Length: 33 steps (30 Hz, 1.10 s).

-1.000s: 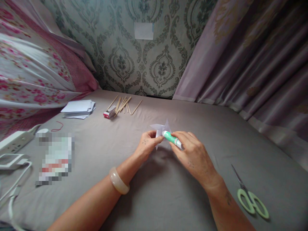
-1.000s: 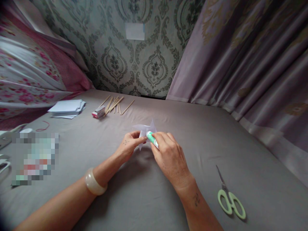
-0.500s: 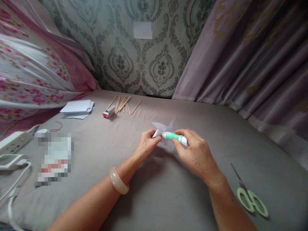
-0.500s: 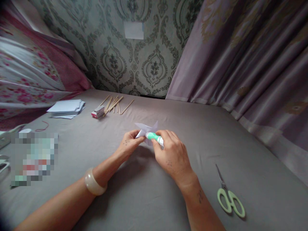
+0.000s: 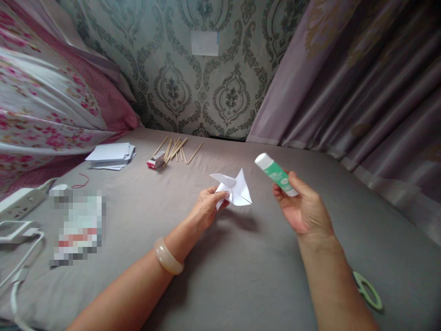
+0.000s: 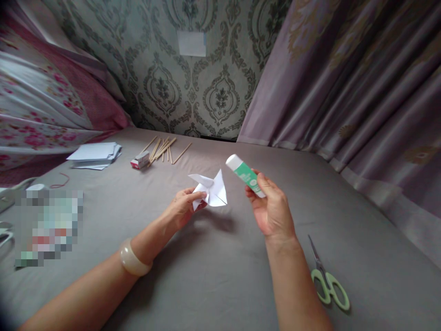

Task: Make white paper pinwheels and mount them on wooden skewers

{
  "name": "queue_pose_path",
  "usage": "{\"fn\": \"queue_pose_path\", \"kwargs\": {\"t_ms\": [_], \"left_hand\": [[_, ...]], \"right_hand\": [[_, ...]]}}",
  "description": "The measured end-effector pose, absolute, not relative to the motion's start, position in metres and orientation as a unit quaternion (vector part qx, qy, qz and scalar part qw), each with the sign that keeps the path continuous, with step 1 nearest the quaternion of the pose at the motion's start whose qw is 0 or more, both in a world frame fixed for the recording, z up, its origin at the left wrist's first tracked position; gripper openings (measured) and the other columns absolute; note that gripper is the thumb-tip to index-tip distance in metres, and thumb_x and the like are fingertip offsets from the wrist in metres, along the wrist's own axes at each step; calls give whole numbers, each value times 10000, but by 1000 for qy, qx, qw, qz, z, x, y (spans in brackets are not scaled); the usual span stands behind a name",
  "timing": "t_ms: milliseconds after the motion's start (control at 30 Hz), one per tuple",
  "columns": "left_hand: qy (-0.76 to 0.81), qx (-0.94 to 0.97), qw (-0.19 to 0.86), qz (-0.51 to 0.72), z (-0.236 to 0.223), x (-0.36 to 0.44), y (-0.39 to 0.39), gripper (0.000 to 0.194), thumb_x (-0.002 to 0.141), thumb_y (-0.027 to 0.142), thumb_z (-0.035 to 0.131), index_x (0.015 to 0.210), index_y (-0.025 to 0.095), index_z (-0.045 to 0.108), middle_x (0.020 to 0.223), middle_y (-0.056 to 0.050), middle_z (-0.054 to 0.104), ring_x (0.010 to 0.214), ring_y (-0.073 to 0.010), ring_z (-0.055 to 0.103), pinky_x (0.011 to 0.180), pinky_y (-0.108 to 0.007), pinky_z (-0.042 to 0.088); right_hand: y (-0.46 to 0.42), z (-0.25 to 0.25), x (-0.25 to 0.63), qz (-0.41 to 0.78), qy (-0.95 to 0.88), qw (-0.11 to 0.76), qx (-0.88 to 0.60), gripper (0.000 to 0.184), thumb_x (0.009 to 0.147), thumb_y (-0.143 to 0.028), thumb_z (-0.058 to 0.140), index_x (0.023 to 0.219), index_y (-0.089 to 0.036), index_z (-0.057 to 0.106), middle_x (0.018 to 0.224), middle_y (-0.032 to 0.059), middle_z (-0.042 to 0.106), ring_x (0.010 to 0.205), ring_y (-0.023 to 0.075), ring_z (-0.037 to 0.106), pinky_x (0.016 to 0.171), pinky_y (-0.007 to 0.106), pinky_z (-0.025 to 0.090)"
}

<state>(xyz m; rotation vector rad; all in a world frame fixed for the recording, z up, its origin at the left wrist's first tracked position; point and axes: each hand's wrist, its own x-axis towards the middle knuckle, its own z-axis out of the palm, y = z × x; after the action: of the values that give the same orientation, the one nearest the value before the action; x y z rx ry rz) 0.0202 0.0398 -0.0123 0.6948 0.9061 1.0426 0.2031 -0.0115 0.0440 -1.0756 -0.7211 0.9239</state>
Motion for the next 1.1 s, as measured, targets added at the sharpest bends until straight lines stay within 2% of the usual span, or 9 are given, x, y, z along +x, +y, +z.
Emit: {"fn": "queue_pose_path", "kwargs": {"t_ms": [100, 167, 233, 300, 433, 567, 800, 900, 1100], "left_hand": [[414, 280, 729, 468, -10, 19, 40, 186, 498, 128, 735, 673, 133, 672, 757, -66, 680, 671, -141, 574, 620, -251, 456], [415, 271, 734, 465, -9, 19, 40, 176, 515, 121, 732, 682, 140, 679, 774, -63, 685, 693, -146, 583, 635, -256, 470], [417, 267, 735, 463, -9, 19, 40, 166, 525, 112, 725, 682, 143, 683, 775, -60, 684, 699, -147, 586, 637, -256, 478], [421, 265, 734, 463, -8, 19, 40, 156, 531, 106, 722, 677, 145, 682, 768, -59, 684, 694, -146, 584, 627, -253, 478], [425, 269, 731, 461, -8, 19, 39, 140, 547, 109, 722, 674, 145, 677, 765, -65, 688, 678, -143, 585, 613, -247, 475], [427, 272, 730, 460, -8, 20, 38, 142, 554, 99, 713, 686, 137, 680, 763, -65, 687, 657, -132, 580, 602, -237, 470], [429, 265, 726, 467, -10, 20, 40, 174, 533, 106, 717, 701, 129, 677, 793, -71, 696, 659, -132, 583, 593, -233, 474], [436, 265, 723, 467, -11, 20, 41, 159, 532, 106, 715, 683, 133, 673, 754, -57, 687, 640, -126, 571, 596, -235, 473], [439, 257, 714, 481, -12, 20, 43, 180, 520, 107, 726, 688, 131, 666, 721, -42, 674, 644, -124, 571, 616, -242, 472]], "right_hand": [[-2, 38, 214, 548, -260, 681, -410, 282, 708, -397, 746, 886, -188, 682, 972, 52, 708, 730, 102, 629, 686, 219, 563], [5, 28, 218, 568, -276, 659, -409, 302, 708, -436, 737, 890, -205, 666, 971, 42, 708, 765, 113, 643, 743, 246, 570], [13, 11, 220, 513, -331, 639, -468, 318, 719, -502, 693, 868, -227, 637, 962, 37, 706, 814, 148, 658, 782, 308, 568], [23, -8, 223, 373, -397, 595, -591, 355, 725, -557, 630, 841, -223, 604, 908, 48, 704, 818, 180, 665, 768, 339, 557], [36, -39, 234, 244, -403, 541, -697, 352, 636, -475, 686, 824, -204, 562, 801, 62, 679, 775, 226, 650, 737, 359, 513], [38, -49, 243, 144, -413, 475, -764, 304, 634, -402, 668, 861, -217, 584, 792, 72, 674, 809, 267, 632, 741, 374, 469], [38, -50, 251, 67, -435, 415, -796, 257, 618, -405, 664, 772, -201, 638, 819, 103, 695, 795, 265, 624, 715, 357, 449], [36, -51, 253, 63, -436, 411, -798, 259, 628, -425, 656, 755, -202, 634, 752, 85, 692, 702, 245, 621, 654, 336, 440], [39, -49, 252, 78, -457, 401, -790, 227, 686, -408, 644, 787, -206, 619, 774, 79, 702, 721, 231, 638, 658, 311, 440]]}}
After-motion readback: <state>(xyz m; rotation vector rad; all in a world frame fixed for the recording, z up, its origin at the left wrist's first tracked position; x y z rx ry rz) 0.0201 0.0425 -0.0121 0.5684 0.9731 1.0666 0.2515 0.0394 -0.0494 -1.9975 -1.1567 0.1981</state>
